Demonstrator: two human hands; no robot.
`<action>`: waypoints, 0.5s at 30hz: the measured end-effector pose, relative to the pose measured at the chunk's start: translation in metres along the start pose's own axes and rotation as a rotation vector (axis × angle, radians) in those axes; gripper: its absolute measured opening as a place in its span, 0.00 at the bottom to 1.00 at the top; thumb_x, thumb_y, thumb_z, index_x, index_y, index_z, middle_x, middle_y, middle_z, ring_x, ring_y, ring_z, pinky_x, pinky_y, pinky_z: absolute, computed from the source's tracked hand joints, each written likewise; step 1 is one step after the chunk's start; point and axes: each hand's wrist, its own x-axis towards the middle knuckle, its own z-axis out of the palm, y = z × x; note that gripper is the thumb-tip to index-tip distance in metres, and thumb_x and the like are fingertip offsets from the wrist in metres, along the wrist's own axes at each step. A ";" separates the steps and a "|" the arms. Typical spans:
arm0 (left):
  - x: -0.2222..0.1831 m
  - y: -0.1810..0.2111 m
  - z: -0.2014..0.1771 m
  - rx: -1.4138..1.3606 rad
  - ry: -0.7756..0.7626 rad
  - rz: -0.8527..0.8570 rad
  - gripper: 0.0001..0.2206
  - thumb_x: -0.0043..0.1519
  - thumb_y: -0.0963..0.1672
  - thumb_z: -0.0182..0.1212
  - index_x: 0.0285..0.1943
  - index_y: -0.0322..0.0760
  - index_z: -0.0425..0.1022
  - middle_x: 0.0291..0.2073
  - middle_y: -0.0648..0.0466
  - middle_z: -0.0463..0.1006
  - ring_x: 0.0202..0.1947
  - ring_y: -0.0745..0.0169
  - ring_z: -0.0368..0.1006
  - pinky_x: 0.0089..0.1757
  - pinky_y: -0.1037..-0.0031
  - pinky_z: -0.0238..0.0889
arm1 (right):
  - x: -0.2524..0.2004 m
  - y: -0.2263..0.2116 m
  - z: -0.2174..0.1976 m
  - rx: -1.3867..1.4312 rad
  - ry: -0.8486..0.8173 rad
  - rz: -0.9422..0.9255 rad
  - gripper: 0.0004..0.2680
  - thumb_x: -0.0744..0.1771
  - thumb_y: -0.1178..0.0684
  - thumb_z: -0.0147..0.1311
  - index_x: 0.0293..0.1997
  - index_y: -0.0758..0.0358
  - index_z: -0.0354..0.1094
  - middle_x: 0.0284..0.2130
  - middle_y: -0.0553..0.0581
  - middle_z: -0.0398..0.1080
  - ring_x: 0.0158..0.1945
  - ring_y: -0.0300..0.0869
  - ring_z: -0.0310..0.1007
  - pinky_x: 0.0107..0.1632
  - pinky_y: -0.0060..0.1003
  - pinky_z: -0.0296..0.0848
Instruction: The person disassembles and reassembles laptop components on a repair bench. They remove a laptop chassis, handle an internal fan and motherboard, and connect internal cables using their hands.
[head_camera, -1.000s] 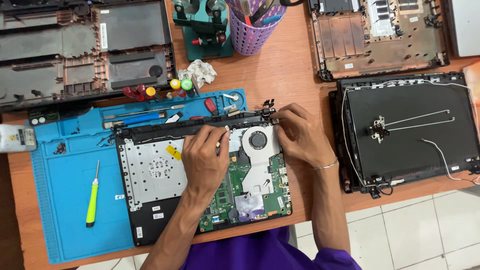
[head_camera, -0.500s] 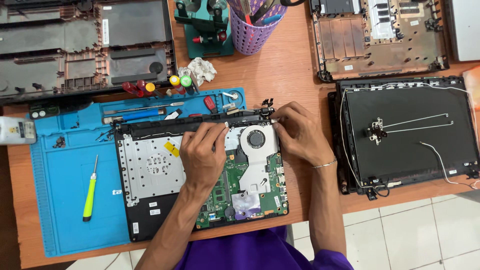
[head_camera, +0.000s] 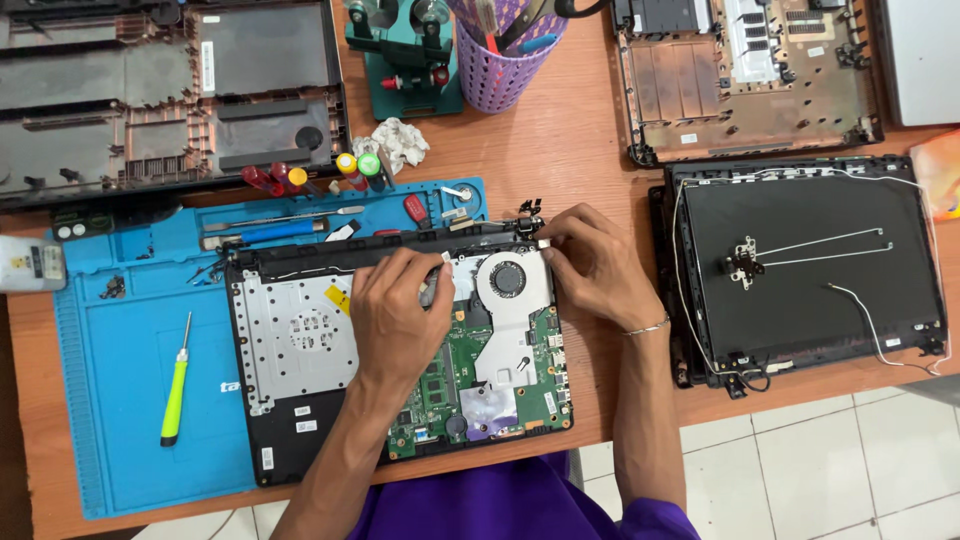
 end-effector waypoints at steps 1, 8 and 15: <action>0.000 0.000 -0.001 0.006 -0.005 0.003 0.03 0.59 0.40 0.67 0.37 0.33 0.81 0.32 0.52 0.80 0.33 0.54 0.75 0.40 0.64 0.60 | 0.000 0.000 -0.001 0.007 -0.010 0.021 0.06 0.64 0.64 0.59 0.42 0.68 0.72 0.40 0.59 0.73 0.46 0.49 0.76 0.49 0.39 0.73; -0.002 0.002 -0.002 -0.016 -0.054 -0.033 0.05 0.61 0.42 0.68 0.38 0.34 0.82 0.31 0.54 0.80 0.31 0.57 0.73 0.42 0.64 0.57 | 0.000 0.000 -0.002 0.049 -0.035 0.098 0.06 0.64 0.64 0.60 0.42 0.67 0.72 0.40 0.57 0.73 0.43 0.45 0.77 0.44 0.36 0.75; -0.002 0.001 0.000 -0.018 -0.047 -0.041 0.06 0.61 0.43 0.68 0.38 0.33 0.83 0.30 0.53 0.77 0.34 0.56 0.72 0.42 0.63 0.57 | 0.001 0.002 -0.004 0.092 -0.091 0.169 0.07 0.63 0.64 0.59 0.44 0.67 0.72 0.39 0.56 0.72 0.41 0.42 0.77 0.43 0.34 0.77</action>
